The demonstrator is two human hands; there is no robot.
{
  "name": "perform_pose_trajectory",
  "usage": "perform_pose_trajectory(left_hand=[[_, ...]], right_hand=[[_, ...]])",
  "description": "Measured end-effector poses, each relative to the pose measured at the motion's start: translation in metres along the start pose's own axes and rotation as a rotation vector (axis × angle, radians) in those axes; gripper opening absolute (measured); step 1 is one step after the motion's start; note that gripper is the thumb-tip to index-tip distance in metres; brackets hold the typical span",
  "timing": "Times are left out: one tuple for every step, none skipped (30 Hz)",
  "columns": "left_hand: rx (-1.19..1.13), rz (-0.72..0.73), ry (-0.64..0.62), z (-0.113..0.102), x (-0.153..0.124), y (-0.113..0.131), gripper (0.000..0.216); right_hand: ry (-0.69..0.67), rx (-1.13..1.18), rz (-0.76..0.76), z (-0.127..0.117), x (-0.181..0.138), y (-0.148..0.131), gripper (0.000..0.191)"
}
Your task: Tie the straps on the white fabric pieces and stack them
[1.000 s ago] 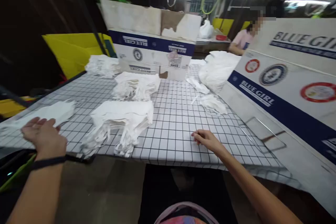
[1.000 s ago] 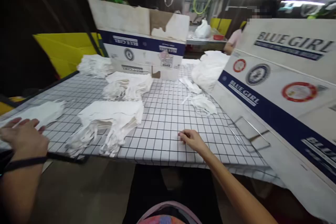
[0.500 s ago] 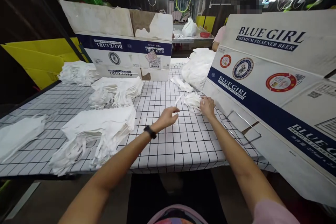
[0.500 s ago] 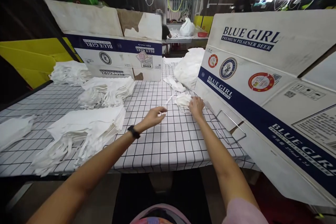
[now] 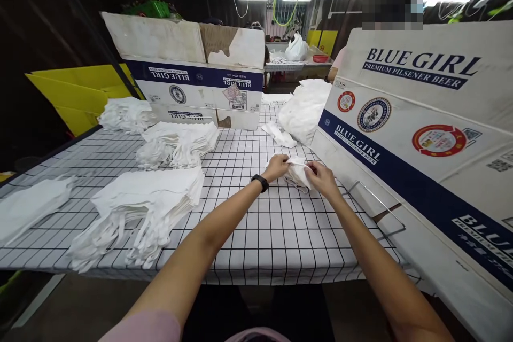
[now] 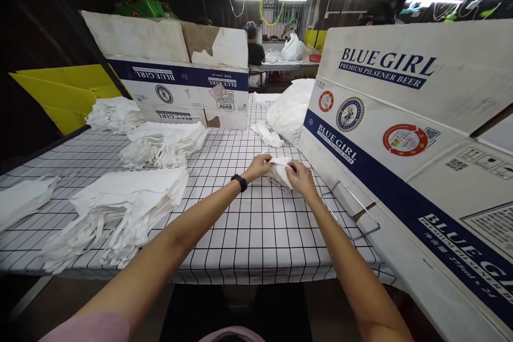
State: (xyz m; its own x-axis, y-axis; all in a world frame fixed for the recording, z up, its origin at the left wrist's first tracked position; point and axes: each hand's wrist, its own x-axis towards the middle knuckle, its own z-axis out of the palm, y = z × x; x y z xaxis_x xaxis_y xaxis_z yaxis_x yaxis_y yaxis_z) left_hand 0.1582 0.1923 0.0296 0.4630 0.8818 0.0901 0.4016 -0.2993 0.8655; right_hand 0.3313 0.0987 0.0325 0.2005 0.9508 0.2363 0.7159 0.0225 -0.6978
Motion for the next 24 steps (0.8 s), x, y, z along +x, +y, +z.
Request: perform_pose_trajectory(left_hand=[[-0.064,0.007,0.015,-0.008,-0.006,0.002,0.013],[-0.130,0.012,0.024,-0.018,-0.011,0.004,0.017],[-0.194,0.013,0.028,-0.027,-0.016,0.007,0.022],[-0.259,0.011,0.025,-0.037,-0.020,0.012,0.025],[-0.327,0.002,0.020,-0.047,-0.022,0.016,0.028],[-0.394,-0.013,0.017,-0.057,-0.024,0.022,0.031],[-0.457,-0.033,0.018,-0.066,-0.024,0.027,0.033],[-0.511,-0.057,0.022,-0.073,-0.025,0.032,0.034],[-0.556,-0.081,0.026,-0.080,-0.025,0.037,0.036],[-0.589,-0.102,0.030,-0.086,-0.025,0.042,0.037],[-0.609,-0.116,0.034,-0.090,-0.026,0.047,0.038],[-0.627,-0.124,0.033,-0.094,-0.027,0.051,0.038],[-0.650,-0.131,0.027,-0.097,-0.030,0.055,0.038],[-0.675,-0.137,0.014,-0.100,-0.033,0.058,0.038],[-0.695,-0.140,-0.008,-0.102,-0.037,0.060,0.039],[-0.704,-0.138,-0.037,-0.104,-0.041,0.061,0.039],[-0.696,-0.130,-0.070,-0.106,-0.047,0.062,0.041],[-0.664,-0.117,-0.104,-0.107,-0.053,0.060,0.042],[-0.604,-0.102,-0.137,-0.108,-0.059,0.058,0.044],[-0.516,-0.097,-0.166,-0.108,-0.065,0.054,0.045],[-0.406,-0.107,-0.191,-0.107,-0.072,0.048,0.045],[-0.277,-0.131,-0.206,-0.104,-0.079,0.042,0.046],[-0.141,-0.158,-0.213,-0.100,-0.086,0.035,0.047],[-0.010,-0.182,-0.221,-0.095,-0.094,0.027,0.053]], right_hand=[[0.012,0.038,0.004,-0.006,-0.004,-0.005,0.028],[0.027,0.099,0.010,-0.011,-0.007,-0.010,0.031],[0.044,0.181,0.019,-0.015,-0.009,-0.016,0.034],[0.065,0.279,0.029,-0.019,-0.010,-0.023,0.036],[0.089,0.384,0.040,-0.021,-0.010,-0.031,0.038],[0.112,0.489,0.052,-0.022,-0.009,-0.038,0.038],[0.131,0.578,0.064,-0.022,-0.007,-0.045,0.039],[0.145,0.639,0.074,-0.023,-0.005,-0.051,0.040],[0.155,0.684,0.083,-0.023,-0.001,-0.057,0.042],[0.160,0.719,0.089,-0.023,0.002,-0.062,0.043],[0.162,0.740,0.094,-0.024,0.004,-0.065,0.045],[0.163,0.750,0.095,-0.026,0.006,-0.068,0.047],[0.164,0.752,0.095,-0.028,0.007,-0.069,0.049],[0.163,0.759,0.096,-0.031,0.006,-0.070,0.050],[0.159,0.761,0.093,-0.034,0.004,-0.069,0.050],[0.147,0.751,0.084,-0.037,0.000,-0.068,0.050],[0.127,0.722,0.066,-0.039,-0.006,-0.065,0.049],[0.106,0.665,0.040,-0.040,-0.013,-0.062,0.046],[0.080,0.564,0.003,-0.040,-0.020,-0.058,0.044],[0.050,0.436,-0.036,-0.038,-0.028,-0.053,0.040],[0.020,0.302,-0.071,-0.034,-0.036,-0.047,0.035],[-0.009,0.186,-0.095,-0.028,-0.045,-0.040,0.031],[-0.038,0.096,-0.110,-0.021,-0.054,-0.034,0.027],[-0.071,0.041,-0.114,-0.013,-0.064,-0.028,0.023]])
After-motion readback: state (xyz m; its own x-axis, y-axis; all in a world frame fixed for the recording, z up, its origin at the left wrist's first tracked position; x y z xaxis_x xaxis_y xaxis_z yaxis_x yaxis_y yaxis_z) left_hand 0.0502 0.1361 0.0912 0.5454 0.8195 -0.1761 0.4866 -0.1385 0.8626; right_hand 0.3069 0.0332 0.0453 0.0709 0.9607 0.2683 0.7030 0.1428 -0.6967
